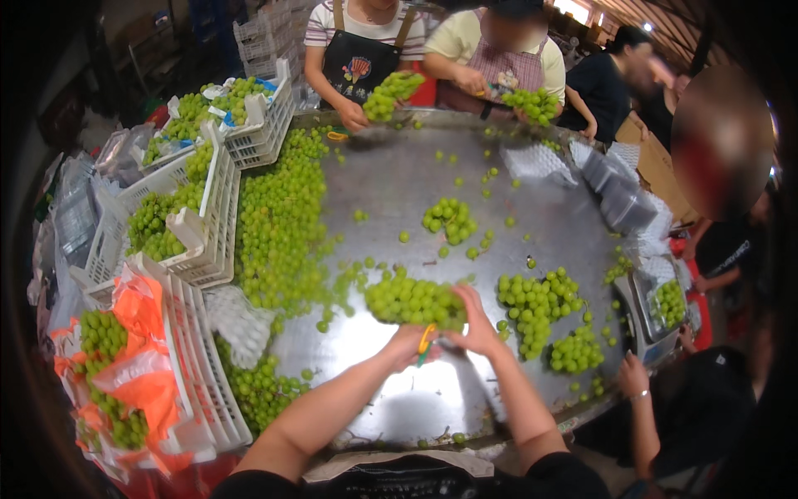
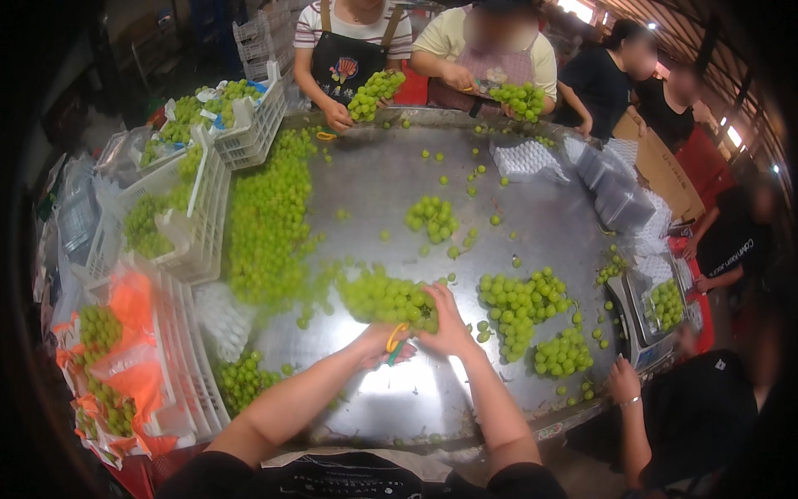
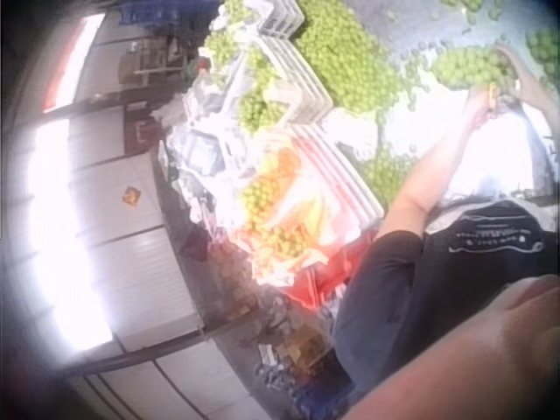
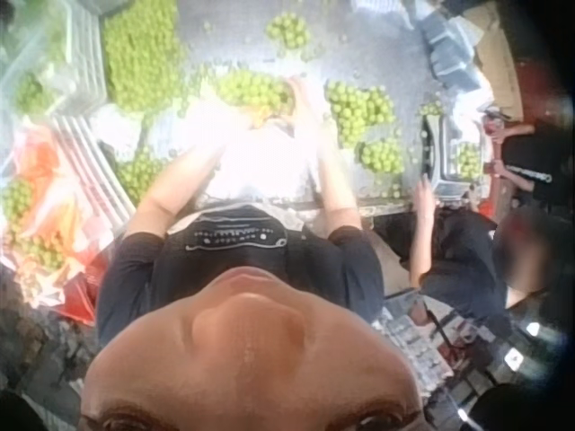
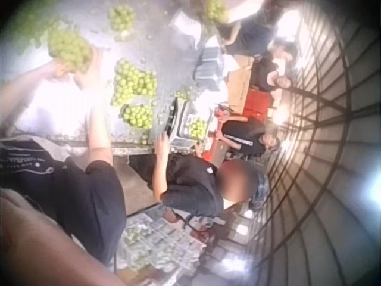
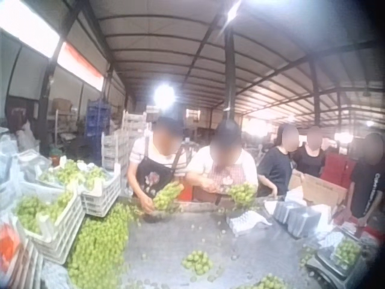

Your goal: The person trims and sorts bunches of green grapes on a large metal table using shears, then places the bunches into a white crate.

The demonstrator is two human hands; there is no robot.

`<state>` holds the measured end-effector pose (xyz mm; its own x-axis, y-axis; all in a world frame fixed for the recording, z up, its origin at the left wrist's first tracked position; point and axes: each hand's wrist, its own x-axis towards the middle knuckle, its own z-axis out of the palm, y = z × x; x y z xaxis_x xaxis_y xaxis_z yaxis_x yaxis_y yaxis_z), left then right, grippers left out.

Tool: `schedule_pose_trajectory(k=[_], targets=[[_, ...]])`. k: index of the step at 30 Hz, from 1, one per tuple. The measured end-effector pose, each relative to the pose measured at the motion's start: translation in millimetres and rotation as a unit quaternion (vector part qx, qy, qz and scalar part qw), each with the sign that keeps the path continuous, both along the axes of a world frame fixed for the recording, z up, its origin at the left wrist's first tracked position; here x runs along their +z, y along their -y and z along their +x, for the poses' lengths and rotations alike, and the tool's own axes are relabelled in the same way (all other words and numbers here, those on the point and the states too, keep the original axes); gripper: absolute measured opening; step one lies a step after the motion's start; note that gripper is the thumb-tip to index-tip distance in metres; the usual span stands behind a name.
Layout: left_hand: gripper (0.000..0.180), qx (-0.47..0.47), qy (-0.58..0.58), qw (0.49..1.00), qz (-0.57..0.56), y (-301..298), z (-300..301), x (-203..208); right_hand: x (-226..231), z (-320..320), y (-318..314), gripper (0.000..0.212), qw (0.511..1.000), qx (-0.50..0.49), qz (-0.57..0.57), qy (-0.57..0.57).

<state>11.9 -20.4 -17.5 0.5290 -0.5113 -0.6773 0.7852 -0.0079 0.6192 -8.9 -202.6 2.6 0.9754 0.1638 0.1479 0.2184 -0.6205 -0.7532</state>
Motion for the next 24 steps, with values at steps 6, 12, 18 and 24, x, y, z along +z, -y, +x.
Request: schedule_pose_trajectory(k=[6, 12, 18, 24], targets=[[0.027, 0.001, -0.009, 0.999, -0.046, 4.3, -2.3, -1.9, -9.5, -43.8, -41.0, 0.087, 0.963, 0.115, -0.233, 0.074], [0.023, 0.035, -0.016, 0.999, -0.038, 5.6, -4.1, 5.4, -22.3, -26.6, -37.8, 0.070, 0.972, 0.143, -0.150, 0.109], [0.020, 0.073, -0.009, 0.996, -0.053, 3.7, -10.7, -1.2, -14.9, -26.5, -38.2, 0.066, 0.967, 0.162, -0.127, 0.149], [0.018, 0.091, -0.011, 0.995, -0.033, 5.3, -9.2, 7.6, -16.8, -21.4, -36.8, 0.063, 0.968, 0.164, -0.105, 0.161]])
